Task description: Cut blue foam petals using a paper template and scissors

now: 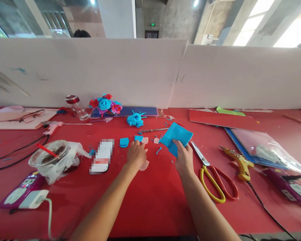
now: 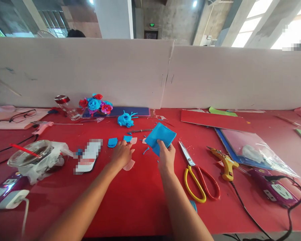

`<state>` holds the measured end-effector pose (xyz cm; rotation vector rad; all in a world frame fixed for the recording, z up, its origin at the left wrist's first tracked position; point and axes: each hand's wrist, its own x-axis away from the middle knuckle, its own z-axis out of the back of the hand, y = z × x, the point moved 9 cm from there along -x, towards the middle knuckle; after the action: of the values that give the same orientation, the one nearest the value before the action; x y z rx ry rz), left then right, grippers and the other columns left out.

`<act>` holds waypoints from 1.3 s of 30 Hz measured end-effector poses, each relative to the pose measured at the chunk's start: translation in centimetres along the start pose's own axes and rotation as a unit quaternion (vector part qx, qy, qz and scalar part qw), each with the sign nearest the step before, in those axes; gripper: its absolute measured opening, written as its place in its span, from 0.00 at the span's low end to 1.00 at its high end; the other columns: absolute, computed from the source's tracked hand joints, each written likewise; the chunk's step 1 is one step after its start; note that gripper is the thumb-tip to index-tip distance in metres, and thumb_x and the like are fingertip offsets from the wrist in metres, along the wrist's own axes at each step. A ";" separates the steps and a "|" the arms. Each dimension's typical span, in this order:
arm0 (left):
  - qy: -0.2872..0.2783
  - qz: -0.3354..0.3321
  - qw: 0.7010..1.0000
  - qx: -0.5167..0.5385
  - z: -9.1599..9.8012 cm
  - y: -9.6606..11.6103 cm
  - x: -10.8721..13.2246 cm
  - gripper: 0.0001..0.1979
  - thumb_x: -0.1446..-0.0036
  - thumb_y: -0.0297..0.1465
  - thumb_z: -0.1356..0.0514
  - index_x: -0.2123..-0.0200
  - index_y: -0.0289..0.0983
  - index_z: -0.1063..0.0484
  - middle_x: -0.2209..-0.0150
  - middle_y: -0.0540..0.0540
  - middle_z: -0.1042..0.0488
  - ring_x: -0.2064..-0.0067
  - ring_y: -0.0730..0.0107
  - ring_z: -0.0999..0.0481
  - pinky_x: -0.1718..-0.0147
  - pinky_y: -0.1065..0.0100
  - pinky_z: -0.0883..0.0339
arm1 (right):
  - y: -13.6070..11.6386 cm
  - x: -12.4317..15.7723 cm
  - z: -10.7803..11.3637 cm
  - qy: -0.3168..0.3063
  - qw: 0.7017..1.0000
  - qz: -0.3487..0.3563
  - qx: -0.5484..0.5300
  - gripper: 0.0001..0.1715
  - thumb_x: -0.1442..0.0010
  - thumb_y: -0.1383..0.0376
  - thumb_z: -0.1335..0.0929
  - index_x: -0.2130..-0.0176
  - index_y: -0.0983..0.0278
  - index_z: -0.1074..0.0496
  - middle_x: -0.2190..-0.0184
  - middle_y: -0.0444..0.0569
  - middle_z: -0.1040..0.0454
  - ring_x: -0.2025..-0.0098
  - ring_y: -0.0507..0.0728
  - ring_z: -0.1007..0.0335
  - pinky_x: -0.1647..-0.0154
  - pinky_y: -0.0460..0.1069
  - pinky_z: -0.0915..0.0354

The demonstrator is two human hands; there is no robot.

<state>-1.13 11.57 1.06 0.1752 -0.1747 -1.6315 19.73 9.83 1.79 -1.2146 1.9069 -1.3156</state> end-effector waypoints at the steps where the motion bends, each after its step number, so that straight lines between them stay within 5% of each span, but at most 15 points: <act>1: -0.006 -0.002 1.000 0.003 -0.5 0.3 0.0 0.21 0.39 0.34 0.51 0.46 0.35 0.31 0.52 0.34 0.31 0.49 0.50 0.34 0.53 0.58 0.39 | -0.1 0.1 -0.1 -0.001 1.000 0.000 0.001 0.09 0.56 0.63 0.28 0.74 0.63 0.31 0.79 0.40 0.30 0.78 0.50 0.37 0.76 0.45 0.39; 7: -0.012 -0.003 0.998 0.059 -0.5 0.5 0.4 0.21 0.38 0.34 0.52 0.44 0.37 0.33 0.54 0.36 0.30 0.51 0.53 0.31 0.57 0.61 0.38 | -0.6 0.1 -0.2 -0.002 1.000 -0.003 -0.017 0.09 0.55 0.64 0.28 0.75 0.63 0.32 0.79 0.39 0.30 0.78 0.48 0.38 0.74 0.45 0.38; 11: 0.005 0.035 0.993 0.109 1.3 -2.3 1.5 0.14 0.41 0.31 0.48 0.54 0.39 0.28 0.55 0.42 0.29 0.57 0.61 0.27 0.63 0.65 0.37 | -0.3 -0.1 0.1 0.008 1.000 -0.008 -0.010 0.10 0.57 0.64 0.28 0.74 0.63 0.32 0.79 0.39 0.29 0.78 0.49 0.37 0.76 0.45 0.39; 15: -0.045 0.034 0.984 0.169 0.7 -4.5 2.9 0.14 0.52 0.36 0.36 0.61 0.39 0.29 0.57 0.44 0.31 0.56 0.61 0.29 0.59 0.65 0.36 | 0.3 0.0 0.1 0.007 1.000 -0.019 0.007 0.10 0.57 0.62 0.28 0.73 0.63 0.31 0.80 0.39 0.29 0.78 0.50 0.36 0.77 0.45 0.40; 18: -0.057 -0.010 0.979 0.197 0.1 -3.8 3.5 0.19 0.59 0.33 0.32 0.62 0.39 0.31 0.56 0.43 0.32 0.51 0.58 0.32 0.55 0.64 0.37 | 0.5 -0.2 0.1 0.007 1.000 -0.020 0.014 0.10 0.57 0.63 0.28 0.74 0.63 0.31 0.80 0.39 0.29 0.79 0.50 0.37 0.76 0.45 0.39; 27: -0.081 -0.036 0.968 0.233 -0.1 -2.4 3.8 0.13 0.59 0.26 0.34 0.68 0.39 0.32 0.61 0.46 0.30 0.57 0.61 0.30 0.60 0.64 0.36 | -0.8 -2.2 2.3 0.065 0.997 0.027 -0.019 0.09 0.58 0.65 0.28 0.75 0.63 0.33 0.80 0.37 0.31 0.80 0.48 0.39 0.76 0.44 0.38; 32: -0.002 -0.026 0.972 0.234 0.8 -2.0 1.3 0.14 0.50 0.28 0.38 0.57 0.38 0.27 0.57 0.42 0.28 0.55 0.61 0.28 0.56 0.63 0.36 | -0.4 -1.6 1.5 0.044 0.999 0.016 -0.010 0.10 0.57 0.65 0.29 0.75 0.62 0.34 0.80 0.37 0.32 0.79 0.48 0.39 0.76 0.44 0.39; 39: 0.018 -0.042 0.991 0.124 -0.4 4.2 -5.4 0.11 0.44 0.26 0.45 0.60 0.33 0.25 0.56 0.37 0.27 0.55 0.60 0.28 0.57 0.65 0.37 | 0.2 -1.1 0.8 0.030 0.999 -0.007 0.017 0.10 0.57 0.62 0.29 0.74 0.63 0.33 0.79 0.39 0.31 0.78 0.49 0.37 0.80 0.43 0.42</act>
<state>3.44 16.70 1.69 0.4077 -0.3465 -1.6864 20.80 10.45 1.21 -1.1851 1.9139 -1.4006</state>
